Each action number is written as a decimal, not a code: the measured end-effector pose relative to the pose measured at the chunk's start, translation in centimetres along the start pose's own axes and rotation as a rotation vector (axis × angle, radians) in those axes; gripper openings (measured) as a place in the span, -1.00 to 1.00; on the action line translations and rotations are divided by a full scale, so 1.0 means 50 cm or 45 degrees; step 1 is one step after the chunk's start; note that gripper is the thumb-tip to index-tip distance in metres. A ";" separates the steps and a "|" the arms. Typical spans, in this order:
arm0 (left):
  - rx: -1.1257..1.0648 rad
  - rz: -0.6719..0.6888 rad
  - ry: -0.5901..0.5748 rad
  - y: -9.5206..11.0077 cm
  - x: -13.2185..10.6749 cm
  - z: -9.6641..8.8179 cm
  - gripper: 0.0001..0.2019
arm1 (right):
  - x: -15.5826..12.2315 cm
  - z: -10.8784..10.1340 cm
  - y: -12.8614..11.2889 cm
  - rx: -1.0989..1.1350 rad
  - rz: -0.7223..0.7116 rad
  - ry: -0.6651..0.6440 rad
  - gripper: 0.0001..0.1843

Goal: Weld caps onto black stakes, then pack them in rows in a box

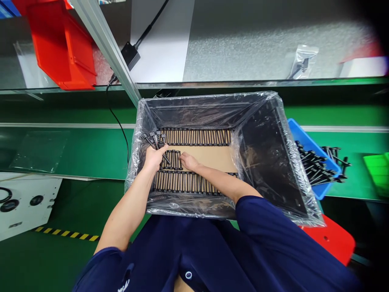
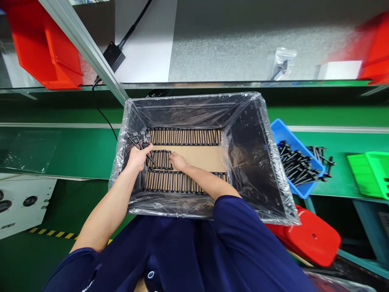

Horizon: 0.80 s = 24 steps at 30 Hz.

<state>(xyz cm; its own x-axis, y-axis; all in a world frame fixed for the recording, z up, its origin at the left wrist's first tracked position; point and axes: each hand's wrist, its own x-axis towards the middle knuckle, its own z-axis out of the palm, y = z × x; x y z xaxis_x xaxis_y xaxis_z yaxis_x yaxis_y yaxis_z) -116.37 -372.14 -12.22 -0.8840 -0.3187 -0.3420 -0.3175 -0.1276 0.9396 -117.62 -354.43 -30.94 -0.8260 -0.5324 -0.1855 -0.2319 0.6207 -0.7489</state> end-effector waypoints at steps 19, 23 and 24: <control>0.322 0.037 -0.185 -0.016 0.005 -0.006 -0.87 | 0.060 -0.131 -0.136 1.641 0.360 0.293 -0.69; 0.289 -0.032 -0.183 -0.014 0.005 -0.005 -0.88 | 0.070 -0.106 -0.035 0.786 0.811 0.302 -0.71; 0.276 -0.050 -0.196 -0.014 0.004 -0.005 -0.86 | 0.067 -0.092 -0.016 0.620 0.886 0.276 -0.70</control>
<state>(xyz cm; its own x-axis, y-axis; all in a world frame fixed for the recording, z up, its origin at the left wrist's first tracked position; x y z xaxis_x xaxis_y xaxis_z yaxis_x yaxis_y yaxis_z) -116.25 -372.37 -12.95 -0.9059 -0.1691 -0.3882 -0.4042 0.0723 0.9118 -122.56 -354.04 -28.03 -0.7892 0.0279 -0.6135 0.5654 0.4229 -0.7082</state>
